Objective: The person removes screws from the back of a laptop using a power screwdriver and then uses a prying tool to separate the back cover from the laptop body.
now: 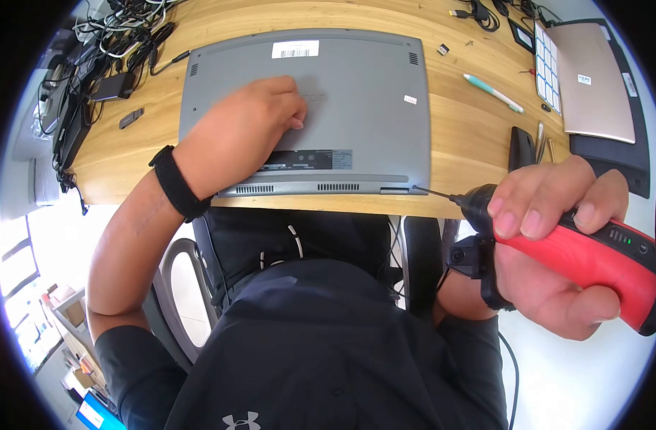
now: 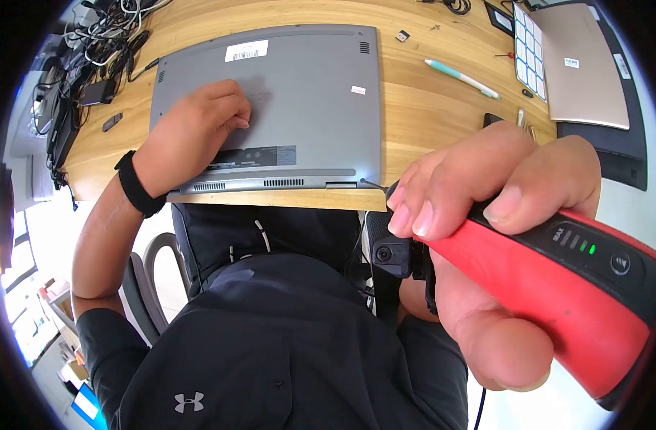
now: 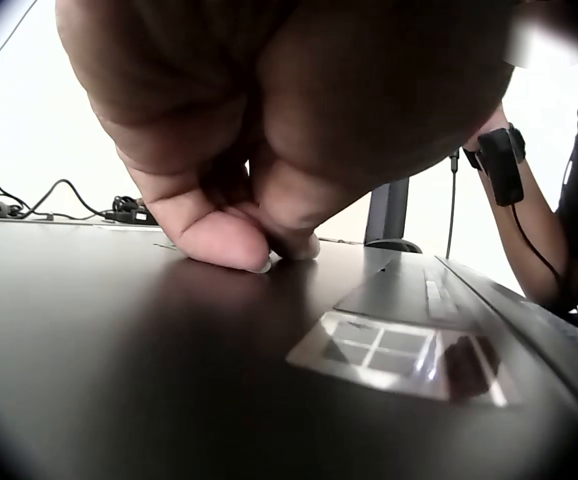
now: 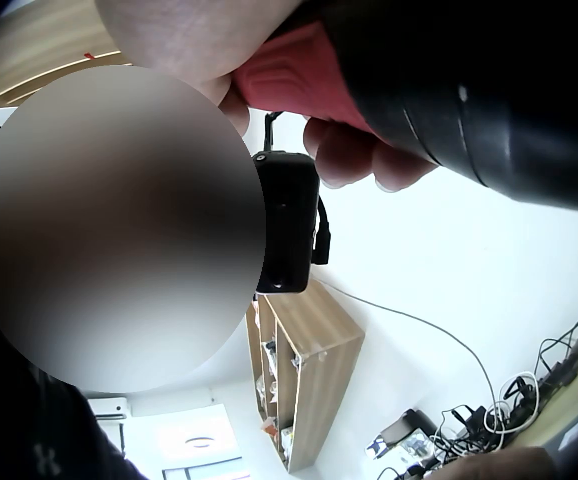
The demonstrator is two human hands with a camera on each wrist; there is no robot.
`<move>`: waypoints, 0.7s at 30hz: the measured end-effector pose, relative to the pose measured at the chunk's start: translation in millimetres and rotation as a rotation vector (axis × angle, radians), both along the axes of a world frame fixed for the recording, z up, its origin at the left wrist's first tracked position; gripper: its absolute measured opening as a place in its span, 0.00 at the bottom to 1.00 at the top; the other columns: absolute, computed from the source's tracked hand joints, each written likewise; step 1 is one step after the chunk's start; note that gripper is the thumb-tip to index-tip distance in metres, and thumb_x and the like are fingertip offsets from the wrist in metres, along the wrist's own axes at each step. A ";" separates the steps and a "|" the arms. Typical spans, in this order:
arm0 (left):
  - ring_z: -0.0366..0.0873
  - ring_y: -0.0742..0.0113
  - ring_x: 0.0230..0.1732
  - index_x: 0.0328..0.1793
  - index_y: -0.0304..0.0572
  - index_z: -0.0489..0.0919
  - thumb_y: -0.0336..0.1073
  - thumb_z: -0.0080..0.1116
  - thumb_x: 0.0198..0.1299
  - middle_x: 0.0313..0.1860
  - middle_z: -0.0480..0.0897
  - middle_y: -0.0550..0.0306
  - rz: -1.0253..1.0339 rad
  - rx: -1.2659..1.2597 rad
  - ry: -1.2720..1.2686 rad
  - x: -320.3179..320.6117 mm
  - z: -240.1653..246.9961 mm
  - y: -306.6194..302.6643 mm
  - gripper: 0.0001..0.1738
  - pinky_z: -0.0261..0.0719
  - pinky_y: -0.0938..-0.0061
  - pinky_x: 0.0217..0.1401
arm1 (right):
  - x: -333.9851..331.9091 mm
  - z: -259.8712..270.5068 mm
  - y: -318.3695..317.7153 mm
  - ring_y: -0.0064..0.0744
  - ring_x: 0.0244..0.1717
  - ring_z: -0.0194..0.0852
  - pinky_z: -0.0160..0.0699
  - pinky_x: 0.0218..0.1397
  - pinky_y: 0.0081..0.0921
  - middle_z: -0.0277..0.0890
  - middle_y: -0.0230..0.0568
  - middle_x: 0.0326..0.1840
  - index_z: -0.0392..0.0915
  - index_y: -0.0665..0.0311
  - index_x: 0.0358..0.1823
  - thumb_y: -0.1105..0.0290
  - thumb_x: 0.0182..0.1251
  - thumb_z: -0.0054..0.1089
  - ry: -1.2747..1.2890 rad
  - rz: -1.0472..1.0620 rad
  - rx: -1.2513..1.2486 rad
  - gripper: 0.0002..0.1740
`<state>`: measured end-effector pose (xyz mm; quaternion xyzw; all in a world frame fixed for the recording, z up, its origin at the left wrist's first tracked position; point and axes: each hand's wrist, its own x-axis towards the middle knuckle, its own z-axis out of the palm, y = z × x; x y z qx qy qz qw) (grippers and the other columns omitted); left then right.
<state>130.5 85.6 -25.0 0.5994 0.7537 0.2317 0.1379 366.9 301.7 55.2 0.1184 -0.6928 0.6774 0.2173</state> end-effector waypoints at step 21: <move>0.75 0.47 0.42 0.42 0.37 0.74 0.24 0.56 0.64 0.38 0.74 0.48 -0.032 -0.121 -0.104 -10.6 19.4 -13.1 0.03 0.75 0.63 0.46 | 2.2 0.5 7.6 0.31 0.38 0.79 0.75 0.46 0.26 0.74 0.37 0.41 0.63 0.55 0.50 0.37 0.64 0.63 -0.006 0.018 0.037 0.32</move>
